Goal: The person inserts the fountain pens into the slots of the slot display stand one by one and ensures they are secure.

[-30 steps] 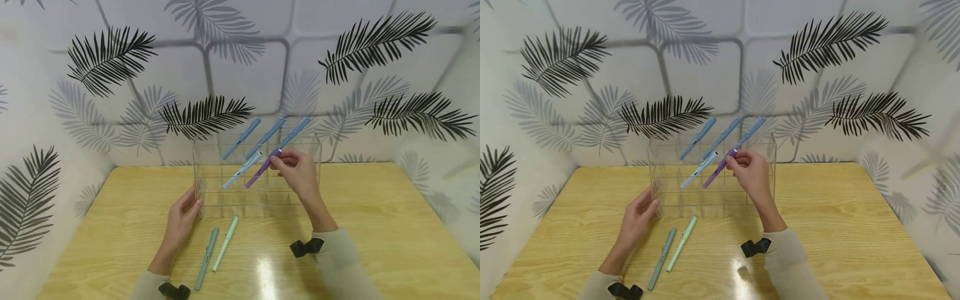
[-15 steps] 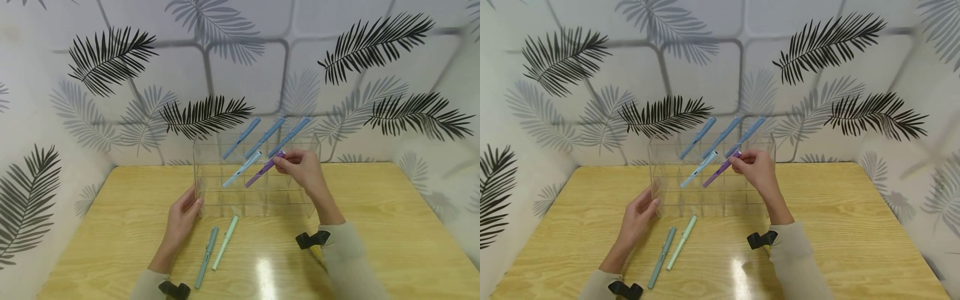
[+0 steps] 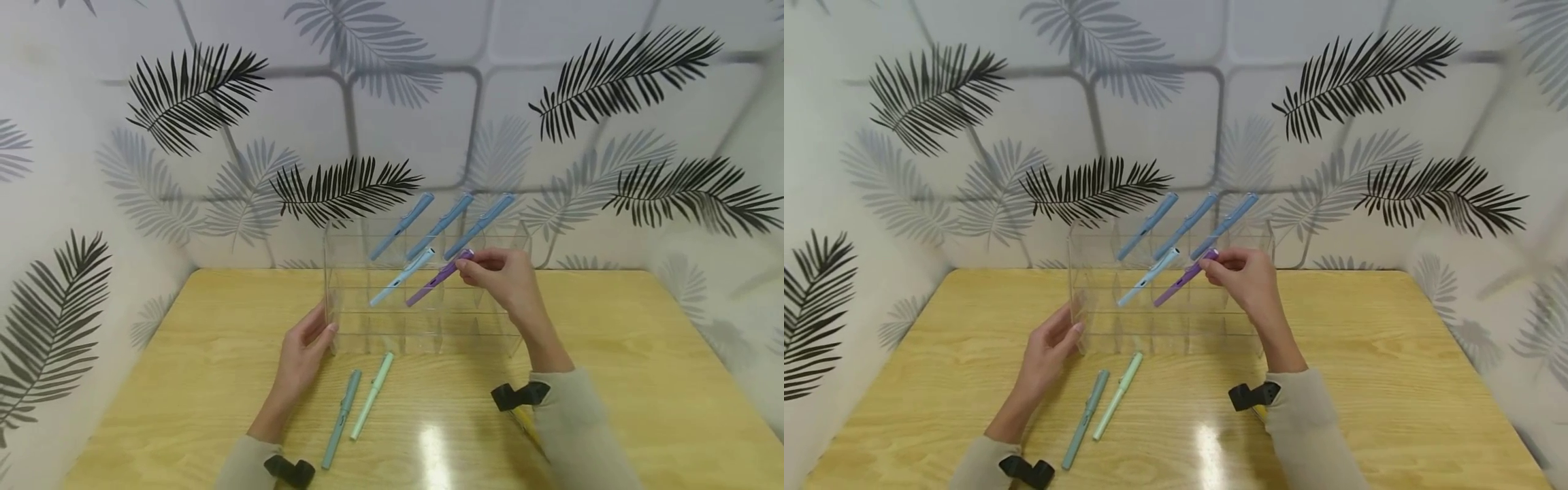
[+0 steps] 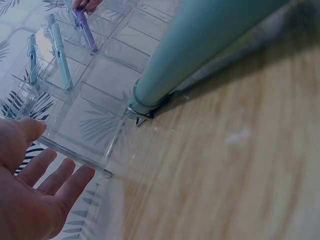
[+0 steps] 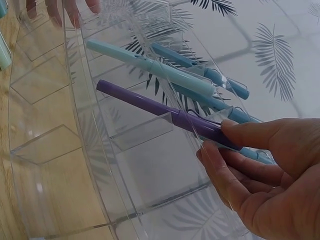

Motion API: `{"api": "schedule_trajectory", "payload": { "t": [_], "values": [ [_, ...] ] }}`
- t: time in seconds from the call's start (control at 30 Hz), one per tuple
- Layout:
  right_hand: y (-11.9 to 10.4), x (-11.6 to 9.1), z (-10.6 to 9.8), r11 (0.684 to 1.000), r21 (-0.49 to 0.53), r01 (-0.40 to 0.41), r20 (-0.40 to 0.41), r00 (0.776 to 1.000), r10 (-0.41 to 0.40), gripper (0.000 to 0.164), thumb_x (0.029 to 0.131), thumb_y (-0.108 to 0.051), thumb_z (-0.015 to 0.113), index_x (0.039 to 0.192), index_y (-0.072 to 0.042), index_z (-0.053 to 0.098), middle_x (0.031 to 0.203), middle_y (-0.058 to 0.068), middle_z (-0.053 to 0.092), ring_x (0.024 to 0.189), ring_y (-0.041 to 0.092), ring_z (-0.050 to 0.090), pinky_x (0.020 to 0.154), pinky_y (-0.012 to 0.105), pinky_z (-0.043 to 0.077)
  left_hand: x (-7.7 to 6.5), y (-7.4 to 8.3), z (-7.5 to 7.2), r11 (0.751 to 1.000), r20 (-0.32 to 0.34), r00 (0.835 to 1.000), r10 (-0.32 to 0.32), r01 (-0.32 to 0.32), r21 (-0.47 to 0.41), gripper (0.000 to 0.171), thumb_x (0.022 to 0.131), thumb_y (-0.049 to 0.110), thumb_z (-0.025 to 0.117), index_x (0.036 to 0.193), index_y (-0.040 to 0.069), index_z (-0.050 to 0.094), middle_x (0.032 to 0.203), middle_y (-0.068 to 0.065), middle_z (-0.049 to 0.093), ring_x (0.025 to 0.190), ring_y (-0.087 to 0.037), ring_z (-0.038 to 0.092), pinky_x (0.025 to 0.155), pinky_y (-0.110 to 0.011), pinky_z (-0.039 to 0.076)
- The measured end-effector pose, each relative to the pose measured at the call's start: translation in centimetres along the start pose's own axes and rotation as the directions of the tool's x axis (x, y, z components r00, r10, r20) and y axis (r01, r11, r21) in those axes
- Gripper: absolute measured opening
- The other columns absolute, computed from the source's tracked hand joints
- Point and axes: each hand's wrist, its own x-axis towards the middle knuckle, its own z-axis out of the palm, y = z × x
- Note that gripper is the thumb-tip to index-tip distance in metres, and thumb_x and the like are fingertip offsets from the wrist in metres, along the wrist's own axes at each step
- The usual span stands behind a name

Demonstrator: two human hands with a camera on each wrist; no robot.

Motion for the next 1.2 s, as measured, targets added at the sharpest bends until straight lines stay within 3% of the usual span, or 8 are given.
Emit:
{"api": "schedule_trajectory", "payload": {
  "t": [0.3,0.5,0.7,1.0,1.2],
  "values": [
    [-0.4,-1.5,-1.8,0.999,-0.034,0.017,-0.048,0.999,-0.019,0.037,0.096,-0.022,0.076,0.113,0.01,0.069,0.099,0.018,0.075,0.079,0.014,0.075,0.078,0.031,0.063,0.1,0.0,0.1,1.0,0.002,1.0,0.012,-0.012,0.015,0.051,0.104,0.012,0.062,0.153,0.005,0.047,0.15,-0.019,0.051,0.134,-0.037,0.054,0.103,-0.037,0.052],
    [-0.3,-3.0,-2.9,0.996,-0.045,0.072,-0.053,0.996,-0.075,0.033,0.098,-0.021,0.073,0.114,0.007,0.068,0.1,0.017,0.074,0.082,0.013,0.072,0.077,0.03,0.064,0.1,0.2,0.0,1.0,0.0,1.0,0.014,-0.014,0.006,0.05,0.104,0.011,0.062,0.152,0.004,0.048,0.15,-0.02,0.052,0.133,-0.036,0.055,0.104,-0.039,0.051],
    [0.2,-4.9,-3.2,0.988,-0.108,0.108,-0.052,0.992,-0.114,0.029,0.1,-0.02,0.07,0.116,0.004,0.068,0.101,0.016,0.073,0.081,0.012,0.07,0.074,0.025,0.062,0.1,0.1,0.1,1.0,0.008,1.0,0.024,-0.024,-0.006,0.05,0.104,0.01,0.062,0.152,0.003,0.048,0.149,-0.021,0.052,0.132,-0.037,0.056,0.102,-0.032,0.053],
    [0.8,-6.9,-1.2,0.993,-0.062,0.096,-0.01,0.995,-0.097,0.023,0.1,-0.013,0.069,0.115,0.004,0.067,0.1,0.02,0.071,0.082,0.017,0.07,0.076,0.027,0.063,0.1,0.2,0.3,1.0,-0.004,1.0,0.002,-0.002,-0.005,0.05,0.104,0.01,0.063,0.152,0.003,0.048,0.149,-0.021,0.052,0.132,-0.038,0.056,0.1,-0.033,0.054],
    [1.2,-7.5,0.9,0.994,-0.046,0.098,0.029,0.995,-0.096,0.019,0.099,-0.01,0.07,0.114,0.001,0.068,0.1,0.016,0.071,0.086,0.017,0.07,0.077,0.027,0.062,0.1,0.0,0.1,1.0,-0.005,1.0,0.016,-0.016,0.006,0.051,0.104,0.008,0.062,0.152,0.003,0.048,0.149,-0.021,0.052,0.132,-0.039,0.055,0.099,-0.026,0.053]
  ]
}}
